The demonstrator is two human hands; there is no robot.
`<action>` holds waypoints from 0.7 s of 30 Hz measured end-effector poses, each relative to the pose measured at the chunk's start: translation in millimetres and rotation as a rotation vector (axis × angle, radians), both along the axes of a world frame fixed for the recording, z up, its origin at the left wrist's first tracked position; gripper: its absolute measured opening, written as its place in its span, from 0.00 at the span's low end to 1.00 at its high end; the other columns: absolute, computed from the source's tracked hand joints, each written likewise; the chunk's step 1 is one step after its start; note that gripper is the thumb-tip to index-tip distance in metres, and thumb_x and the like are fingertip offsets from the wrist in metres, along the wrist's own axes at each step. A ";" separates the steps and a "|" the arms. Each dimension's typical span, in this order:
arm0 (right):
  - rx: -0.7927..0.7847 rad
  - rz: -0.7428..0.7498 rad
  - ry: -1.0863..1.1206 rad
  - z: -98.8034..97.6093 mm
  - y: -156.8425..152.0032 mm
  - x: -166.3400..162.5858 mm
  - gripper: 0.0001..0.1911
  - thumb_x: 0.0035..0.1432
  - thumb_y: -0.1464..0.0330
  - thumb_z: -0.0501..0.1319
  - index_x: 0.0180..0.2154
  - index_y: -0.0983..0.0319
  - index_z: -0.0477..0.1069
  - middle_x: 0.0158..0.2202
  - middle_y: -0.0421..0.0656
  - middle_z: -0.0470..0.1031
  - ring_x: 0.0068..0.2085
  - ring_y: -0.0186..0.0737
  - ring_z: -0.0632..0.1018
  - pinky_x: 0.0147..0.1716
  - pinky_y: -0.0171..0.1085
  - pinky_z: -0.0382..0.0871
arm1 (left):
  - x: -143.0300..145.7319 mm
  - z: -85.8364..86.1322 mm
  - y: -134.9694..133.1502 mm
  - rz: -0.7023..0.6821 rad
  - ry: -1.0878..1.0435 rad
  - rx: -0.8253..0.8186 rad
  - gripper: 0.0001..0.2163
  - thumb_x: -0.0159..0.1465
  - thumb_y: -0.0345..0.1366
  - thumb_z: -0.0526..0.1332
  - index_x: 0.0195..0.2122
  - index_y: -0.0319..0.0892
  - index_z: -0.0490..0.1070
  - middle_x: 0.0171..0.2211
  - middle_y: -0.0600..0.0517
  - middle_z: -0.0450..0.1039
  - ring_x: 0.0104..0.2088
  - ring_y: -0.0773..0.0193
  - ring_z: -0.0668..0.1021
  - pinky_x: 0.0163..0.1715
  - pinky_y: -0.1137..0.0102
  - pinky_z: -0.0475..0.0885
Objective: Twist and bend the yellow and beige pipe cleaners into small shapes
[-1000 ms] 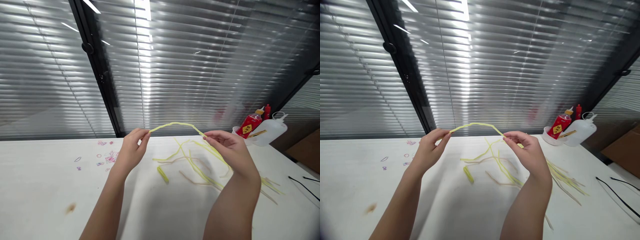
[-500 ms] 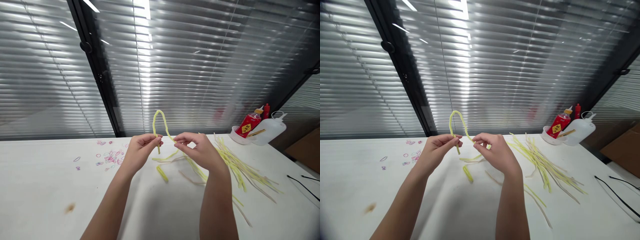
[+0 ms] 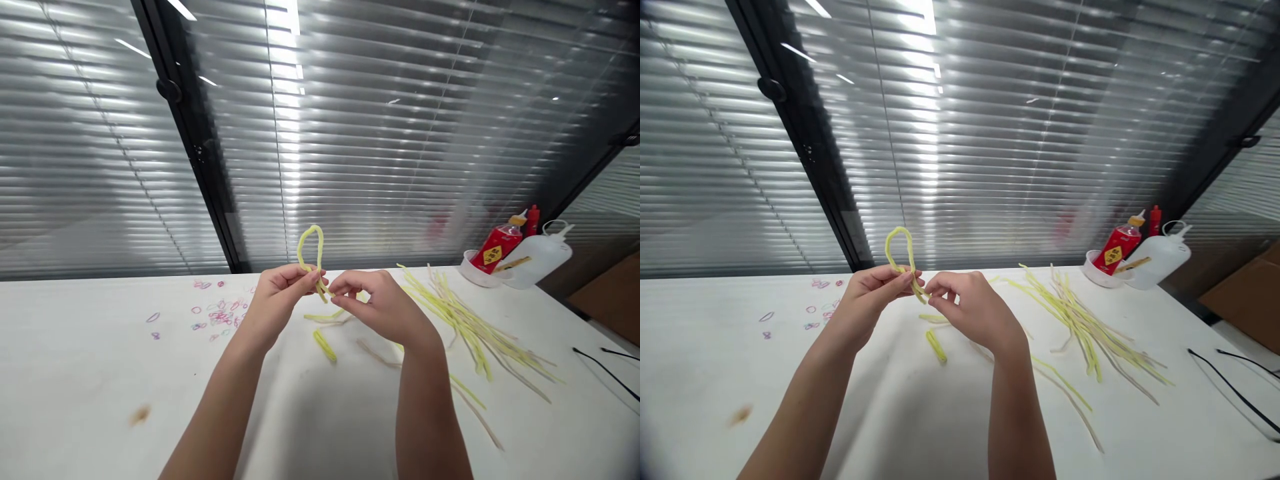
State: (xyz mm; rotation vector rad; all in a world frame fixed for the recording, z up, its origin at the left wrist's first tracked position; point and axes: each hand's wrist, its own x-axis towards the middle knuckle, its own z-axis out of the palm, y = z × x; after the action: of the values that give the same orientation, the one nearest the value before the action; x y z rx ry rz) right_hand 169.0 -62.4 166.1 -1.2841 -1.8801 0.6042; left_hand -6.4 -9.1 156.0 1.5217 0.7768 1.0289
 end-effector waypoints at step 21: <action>0.409 -0.300 0.321 -1.1 5.5 -5.8 0.05 0.56 0.68 0.60 0.32 0.60 0.75 0.30 0.41 0.77 0.32 0.36 0.76 0.35 0.36 0.71 | 1.1 -1.7 -8.4 -0.022 0.348 0.240 0.12 0.62 0.44 0.56 0.39 0.44 0.74 0.39 0.49 0.76 0.40 0.57 0.76 0.35 0.68 0.71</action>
State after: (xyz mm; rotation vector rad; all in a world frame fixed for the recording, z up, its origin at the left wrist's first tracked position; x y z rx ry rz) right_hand 163.2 -56.9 165.0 -1.0941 -1.4197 0.2317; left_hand -5.3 -17.5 154.3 1.9452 0.8972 0.8746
